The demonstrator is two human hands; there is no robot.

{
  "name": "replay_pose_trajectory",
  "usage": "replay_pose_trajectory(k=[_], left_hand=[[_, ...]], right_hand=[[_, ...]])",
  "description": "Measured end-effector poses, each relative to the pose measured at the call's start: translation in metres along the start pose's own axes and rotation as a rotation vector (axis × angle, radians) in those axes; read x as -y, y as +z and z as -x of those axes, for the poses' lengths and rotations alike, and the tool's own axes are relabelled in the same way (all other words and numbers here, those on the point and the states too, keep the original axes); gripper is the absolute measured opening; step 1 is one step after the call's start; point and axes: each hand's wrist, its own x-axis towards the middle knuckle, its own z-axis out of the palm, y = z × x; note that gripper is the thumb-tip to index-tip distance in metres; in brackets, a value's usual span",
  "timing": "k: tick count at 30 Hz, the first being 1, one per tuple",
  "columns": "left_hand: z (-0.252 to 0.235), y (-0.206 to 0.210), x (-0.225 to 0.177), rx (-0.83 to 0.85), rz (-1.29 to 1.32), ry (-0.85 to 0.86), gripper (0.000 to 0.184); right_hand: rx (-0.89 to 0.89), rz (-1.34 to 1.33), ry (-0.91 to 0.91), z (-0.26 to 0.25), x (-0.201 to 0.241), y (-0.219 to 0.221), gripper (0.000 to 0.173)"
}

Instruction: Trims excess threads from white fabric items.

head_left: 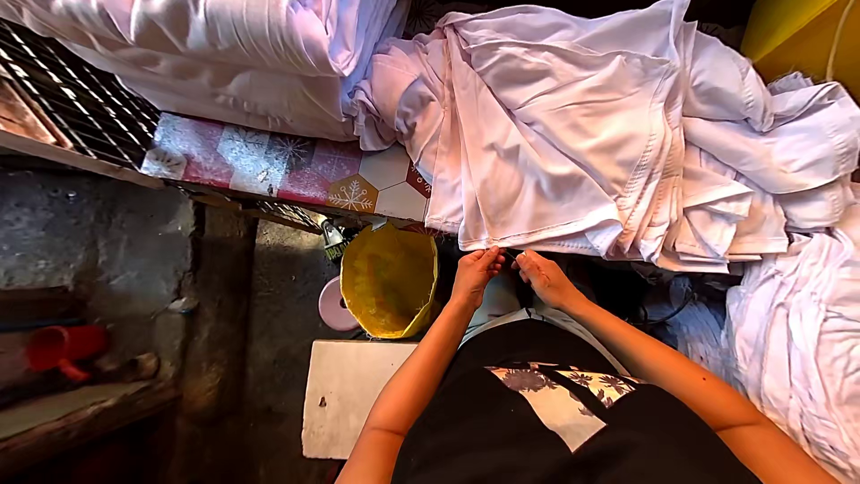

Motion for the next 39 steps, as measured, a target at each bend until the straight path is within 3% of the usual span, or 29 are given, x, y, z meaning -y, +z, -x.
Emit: replay_pose_trajectory(k=[3, 7, 12, 17, 22, 30, 39], left_hand=[[0.010, -0.003, 0.003, 0.019, -0.116, 0.089, 0.023], [0.021, -0.012, 0.009, -0.014, -0.360, 0.297, 0.030], [0.024, -0.015, 0.015, -0.068, -0.664, 0.477, 0.031], [0.022, -0.019, 0.019, -0.070, -0.803, 0.623, 0.030], [0.021, -0.019, 0.026, -0.044, -0.808, 0.639, 0.030], [0.019, -0.021, 0.028, -0.001, -0.759, 0.642, 0.029], [0.030, -0.019, 0.019, 0.039, -0.744, 0.666, 0.029]], right_hand=[[0.039, -0.151, 0.137, -0.004, 0.003, -0.012, 0.039], [0.259, -0.287, 0.283, -0.015, 0.027, -0.026, 0.043], [0.469, -0.169, 0.415, -0.036, 0.044, -0.030, 0.050], [0.493, -0.261, 0.464, -0.049, 0.049, -0.031, 0.053], [0.476, -0.316, 0.547, -0.061, 0.046, -0.031, 0.057], [0.362, -0.336, 0.493, -0.061, 0.036, -0.024, 0.049], [0.502, -0.458, 0.415, -0.029, 0.013, -0.051, 0.049]])
